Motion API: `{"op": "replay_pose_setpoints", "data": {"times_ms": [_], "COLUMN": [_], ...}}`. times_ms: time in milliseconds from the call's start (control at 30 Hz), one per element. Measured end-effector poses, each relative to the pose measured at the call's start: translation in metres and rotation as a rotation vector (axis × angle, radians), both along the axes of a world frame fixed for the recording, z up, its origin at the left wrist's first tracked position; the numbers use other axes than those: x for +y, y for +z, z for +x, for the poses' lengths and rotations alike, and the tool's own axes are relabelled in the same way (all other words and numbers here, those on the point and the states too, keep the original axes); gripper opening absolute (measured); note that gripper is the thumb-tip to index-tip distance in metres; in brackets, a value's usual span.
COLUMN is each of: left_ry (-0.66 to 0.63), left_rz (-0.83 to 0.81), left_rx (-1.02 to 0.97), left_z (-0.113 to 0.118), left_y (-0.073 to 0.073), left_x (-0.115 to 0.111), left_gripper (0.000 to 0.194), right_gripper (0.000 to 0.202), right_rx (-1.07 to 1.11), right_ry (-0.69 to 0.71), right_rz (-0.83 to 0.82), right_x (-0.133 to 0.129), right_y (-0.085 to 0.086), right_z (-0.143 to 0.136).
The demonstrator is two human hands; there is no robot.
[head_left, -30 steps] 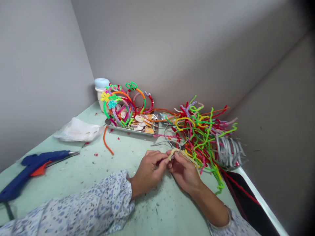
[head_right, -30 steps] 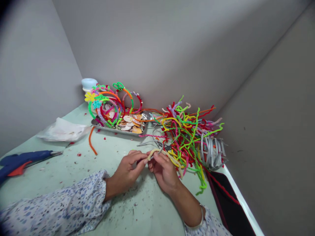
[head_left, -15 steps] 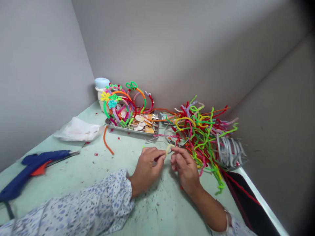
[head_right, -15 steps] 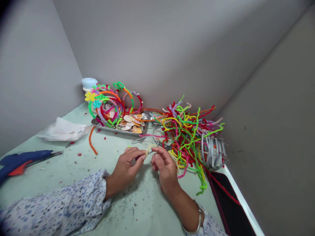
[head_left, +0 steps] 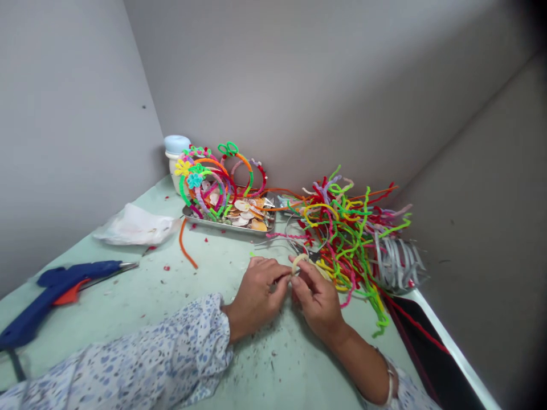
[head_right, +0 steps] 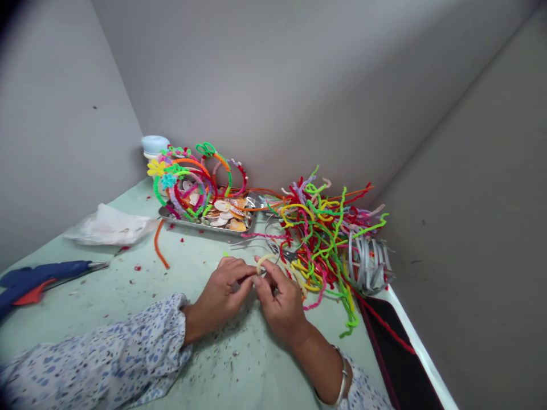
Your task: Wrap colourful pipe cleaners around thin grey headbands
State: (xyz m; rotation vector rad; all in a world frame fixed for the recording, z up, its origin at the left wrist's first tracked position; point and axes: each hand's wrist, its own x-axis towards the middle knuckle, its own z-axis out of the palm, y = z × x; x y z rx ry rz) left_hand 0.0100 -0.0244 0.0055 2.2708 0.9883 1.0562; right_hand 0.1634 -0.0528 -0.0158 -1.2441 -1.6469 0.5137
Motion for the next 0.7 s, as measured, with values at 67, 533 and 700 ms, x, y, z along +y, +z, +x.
{"op": "replay_pose_setpoints", "data": {"times_ms": [67,533,700], "left_ry": [-0.008,-0.015,0.124], "left_rz": [-0.004,-0.003,-0.062], "left_rx": [0.010,-0.004,-0.126], "left_z": [0.000,0.000,0.000], "left_y": [0.000,-0.004,-0.001], "left_x": [0.000,-0.001,0.001], "left_gripper": [0.015,0.013,0.014], "right_gripper": [0.035,0.047,0.041], "right_rx": [-0.058,-0.238,-0.138], "right_ry": [0.020,0.007,-0.122], "right_rz": [0.068,0.436,0.363], "right_x": [-0.001,-0.005,-0.002], "right_y": [0.002,0.012,0.012], "right_z": [-0.001,-0.003,-0.003]}}
